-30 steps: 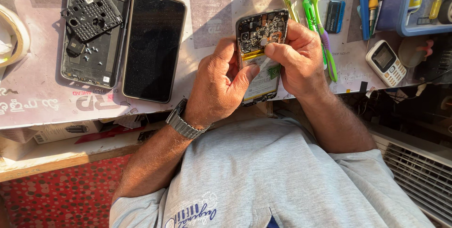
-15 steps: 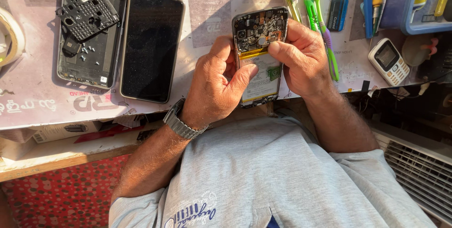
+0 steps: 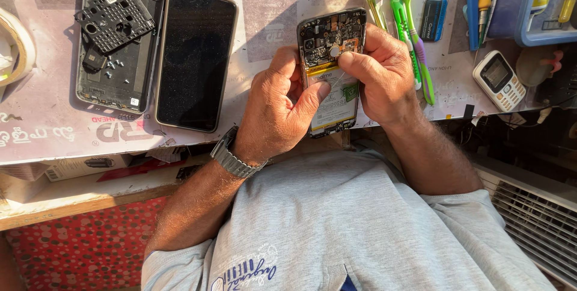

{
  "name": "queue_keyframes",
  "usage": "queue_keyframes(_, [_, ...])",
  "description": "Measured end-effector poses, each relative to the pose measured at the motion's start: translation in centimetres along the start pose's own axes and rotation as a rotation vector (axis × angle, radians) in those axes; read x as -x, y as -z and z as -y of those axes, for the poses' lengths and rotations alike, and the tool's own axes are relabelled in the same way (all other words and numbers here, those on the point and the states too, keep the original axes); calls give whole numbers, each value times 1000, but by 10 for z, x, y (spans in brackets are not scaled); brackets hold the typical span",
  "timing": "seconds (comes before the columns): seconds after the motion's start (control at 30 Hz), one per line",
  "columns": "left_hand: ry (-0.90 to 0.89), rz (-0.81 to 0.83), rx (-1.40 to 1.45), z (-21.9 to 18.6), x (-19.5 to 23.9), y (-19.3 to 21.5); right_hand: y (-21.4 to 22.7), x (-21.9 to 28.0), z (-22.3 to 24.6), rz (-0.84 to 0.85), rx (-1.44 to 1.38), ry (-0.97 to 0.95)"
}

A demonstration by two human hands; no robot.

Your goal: The person disassembles a smartphone, removes the back cover, and uses a screwdriver to unscrew and reposition internal components. The person handles the motherboard and battery area, then reattaches the back cover and secures it with screws.

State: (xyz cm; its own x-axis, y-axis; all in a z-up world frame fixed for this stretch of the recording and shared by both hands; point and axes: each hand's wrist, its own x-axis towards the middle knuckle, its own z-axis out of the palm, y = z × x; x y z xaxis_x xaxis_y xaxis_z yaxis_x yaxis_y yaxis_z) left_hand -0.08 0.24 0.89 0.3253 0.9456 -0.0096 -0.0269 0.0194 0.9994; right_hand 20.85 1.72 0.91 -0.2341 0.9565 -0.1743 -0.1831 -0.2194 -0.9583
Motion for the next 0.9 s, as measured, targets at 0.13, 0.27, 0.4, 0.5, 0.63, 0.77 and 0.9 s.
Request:
queue_keyframes(0.13, [-14, 8, 23, 1, -1, -1, -9, 3, 9, 7, 139, 18])
queue_keyframes(0.27, [-30, -12, -32, 1, 0, -4, -20, 2, 11, -31, 226, -8])
queue_keyframes(0.4, [40, -19, -88, 1, 1, -4, -20, 2, 9, -18, 218, 25])
queue_keyframes(0.5, [-1, -7, 16, 2, 2, -2, -9, 1, 12, 55, 156, -8])
queue_keyframes(0.63, [-3, -6, 37, 6, 1, -3, 4, 3, 11, 67, -5, -94])
queue_keyframes(0.77, [-13, -1, 109, 11, 2, 0, 1, 7, 8, 105, 32, -69])
queue_keyframes(0.9, [-70, 1, 221, 19, 5, 1, -2, 13, 13, 180, -12, -96])
